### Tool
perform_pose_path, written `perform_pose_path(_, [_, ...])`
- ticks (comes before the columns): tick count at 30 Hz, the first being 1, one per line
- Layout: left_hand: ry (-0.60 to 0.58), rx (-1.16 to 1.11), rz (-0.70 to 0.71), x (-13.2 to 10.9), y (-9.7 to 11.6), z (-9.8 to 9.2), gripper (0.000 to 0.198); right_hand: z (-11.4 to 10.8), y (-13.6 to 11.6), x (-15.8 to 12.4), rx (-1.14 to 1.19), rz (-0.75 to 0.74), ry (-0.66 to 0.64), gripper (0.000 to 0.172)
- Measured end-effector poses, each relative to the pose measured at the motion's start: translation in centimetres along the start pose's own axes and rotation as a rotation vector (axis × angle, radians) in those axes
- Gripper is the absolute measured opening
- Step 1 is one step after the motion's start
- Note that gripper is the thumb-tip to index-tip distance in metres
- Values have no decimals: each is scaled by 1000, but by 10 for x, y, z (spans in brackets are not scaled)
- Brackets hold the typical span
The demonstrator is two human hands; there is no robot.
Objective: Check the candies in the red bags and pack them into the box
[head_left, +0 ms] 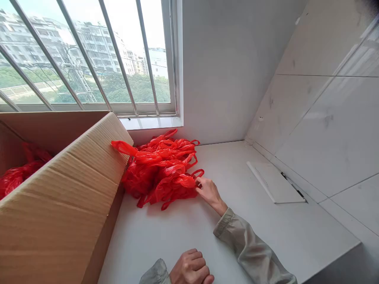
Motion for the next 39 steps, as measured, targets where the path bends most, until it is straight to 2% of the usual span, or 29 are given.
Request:
perform_pose_path(3, [8, -41, -130, 20, -12, -19, 42, -21, 15, -18, 48, -41, 8, 21])
perform_pose_path(6, [102, -18, -239, 48, -35, -47, 32, -45, 34, -41, 84, -61, 14, 25])
perform_pose_path(9, [38, 131, -281, 77, -64, -58, 20, -65, 50, -63, 109, -28, 72, 32])
perform_pose_path(12, [-126, 409, -304, 94, -96, -51, 19, -77, 52, -78, 127, 2, 161, 34])
perform_pose_path(14, [-179, 493, -327, 94, -114, -45, 24, -80, 44, -83, 126, -17, 202, 33])
perform_pose_path(16, [-227, 541, -360, 88, -130, -39, 29, -75, 29, -83, 86, -84, 189, 37])
perform_pose_path(20, [-306, 625, -442, 70, -152, -35, 31, -44, 6, -74, -70, -253, 55, 57])
perform_pose_path(22, [-322, 655, -494, 64, -159, -40, 30, -32, 6, -68, -104, -271, 46, 47])
perform_pose_path(24, [-336, 682, -553, 61, -166, -44, 29, -29, 11, -62, -61, -239, 96, 32])
perform_pose_path(27, [-356, 708, -640, 60, -177, -47, 28, -41, 21, -56, 34, -171, 195, 25])
perform_pose_path(32, [-372, 713, -771, 65, -193, -42, 30, -76, 40, -58, 53, -79, 319, 15])
perform_pose_path(37, [-438, 664, -776, 66, -190, -30, 29, -103, 52, -71, 145, 69, 459, 13])
perform_pose_path(39, [-491, 621, -744, 64, -185, -23, 38, -107, 52, -74, 223, 130, 491, 14])
Point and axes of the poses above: each hand's wrist, its own x-axis towards the middle knuckle, its own z-axis out of the palm, y = z × x, the point moved 7 cm from there along x, towards the middle knuckle, and after that the axes turned 5 degrees about x, right-handed, at the moved point
